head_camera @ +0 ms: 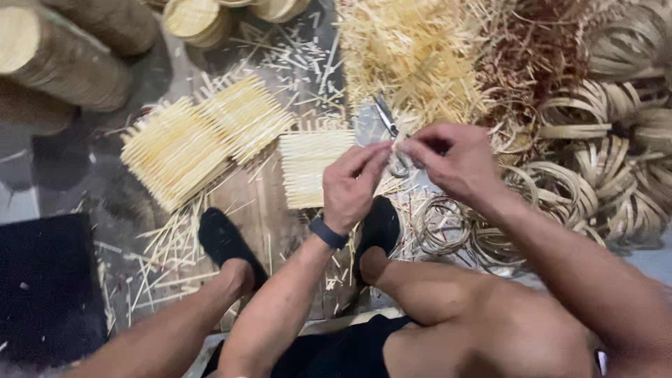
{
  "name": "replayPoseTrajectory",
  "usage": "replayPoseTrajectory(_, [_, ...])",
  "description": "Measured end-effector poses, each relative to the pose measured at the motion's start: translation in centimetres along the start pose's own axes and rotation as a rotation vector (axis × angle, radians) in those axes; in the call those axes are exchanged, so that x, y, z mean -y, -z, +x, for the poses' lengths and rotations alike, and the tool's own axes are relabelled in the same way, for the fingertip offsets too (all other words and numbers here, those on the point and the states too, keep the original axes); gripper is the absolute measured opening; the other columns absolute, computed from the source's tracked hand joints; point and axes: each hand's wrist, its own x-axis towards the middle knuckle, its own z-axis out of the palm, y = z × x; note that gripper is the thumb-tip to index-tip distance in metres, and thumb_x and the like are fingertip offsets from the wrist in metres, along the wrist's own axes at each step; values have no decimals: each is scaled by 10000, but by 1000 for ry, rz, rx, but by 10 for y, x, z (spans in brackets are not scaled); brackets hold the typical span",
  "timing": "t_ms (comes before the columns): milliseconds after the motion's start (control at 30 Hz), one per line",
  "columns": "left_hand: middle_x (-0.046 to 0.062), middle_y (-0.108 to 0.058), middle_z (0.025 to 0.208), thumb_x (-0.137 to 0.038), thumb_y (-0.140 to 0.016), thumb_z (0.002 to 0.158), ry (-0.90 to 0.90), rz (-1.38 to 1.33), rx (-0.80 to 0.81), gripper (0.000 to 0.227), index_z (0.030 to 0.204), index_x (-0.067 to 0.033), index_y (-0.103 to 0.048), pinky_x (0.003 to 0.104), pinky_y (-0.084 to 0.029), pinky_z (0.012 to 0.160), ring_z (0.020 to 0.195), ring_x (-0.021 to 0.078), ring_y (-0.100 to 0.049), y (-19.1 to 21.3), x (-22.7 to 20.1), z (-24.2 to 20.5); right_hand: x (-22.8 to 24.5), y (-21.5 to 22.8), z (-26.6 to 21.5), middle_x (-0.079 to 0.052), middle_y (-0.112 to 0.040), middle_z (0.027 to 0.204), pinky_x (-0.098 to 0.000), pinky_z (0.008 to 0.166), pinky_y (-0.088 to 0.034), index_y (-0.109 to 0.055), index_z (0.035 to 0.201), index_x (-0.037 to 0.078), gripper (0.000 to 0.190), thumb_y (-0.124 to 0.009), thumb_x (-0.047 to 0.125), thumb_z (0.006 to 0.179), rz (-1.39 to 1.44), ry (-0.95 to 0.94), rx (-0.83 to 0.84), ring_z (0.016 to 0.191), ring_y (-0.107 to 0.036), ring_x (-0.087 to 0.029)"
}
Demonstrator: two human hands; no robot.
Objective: The person assembles a bamboo container by fitting a circular frame over a base of parallel strips, then uses shears to trim the excess bamboo around the edges.
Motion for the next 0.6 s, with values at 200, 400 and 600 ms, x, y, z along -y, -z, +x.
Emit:
replayPoseTrajectory(200, [51, -722, 937, -111, -669, 1023, 293, -565, 67, 232, 1215, 14, -706, 289, -555, 630, 721, 116, -644, 28, -16, -11, 60, 1, 14, -106, -668, 907, -412, 709, -533, -754, 996, 59, 237, -803, 220, 829, -357, 555, 146, 849, -659, -283])
replayPoseTrajectory(400, [24, -608, 897, -191, -688, 984, 505, -895, 208, 365, 1320, -126, -561, 241, -466, 532, 716, 90, -598, 67, -14, -18, 67, -32, 6, -91, -660, 927, -383, 675, -551, -738, 967, 76, 151, -803, 172, 871, -242, 355, 270, 796, -670, -245])
replayPoseTrajectory(600, [-40, -439, 558, -818, -457, 964, 832, -593, 376, 694, 700, -178, -507, 239, -223, 323, 395, 77, -354, 79, -15, -2, 76, -74, 4, -89, -655, 914, -360, 617, -535, -685, 931, 44, 177, -790, 97, 798, -350, 724, 232, 801, -656, -250])
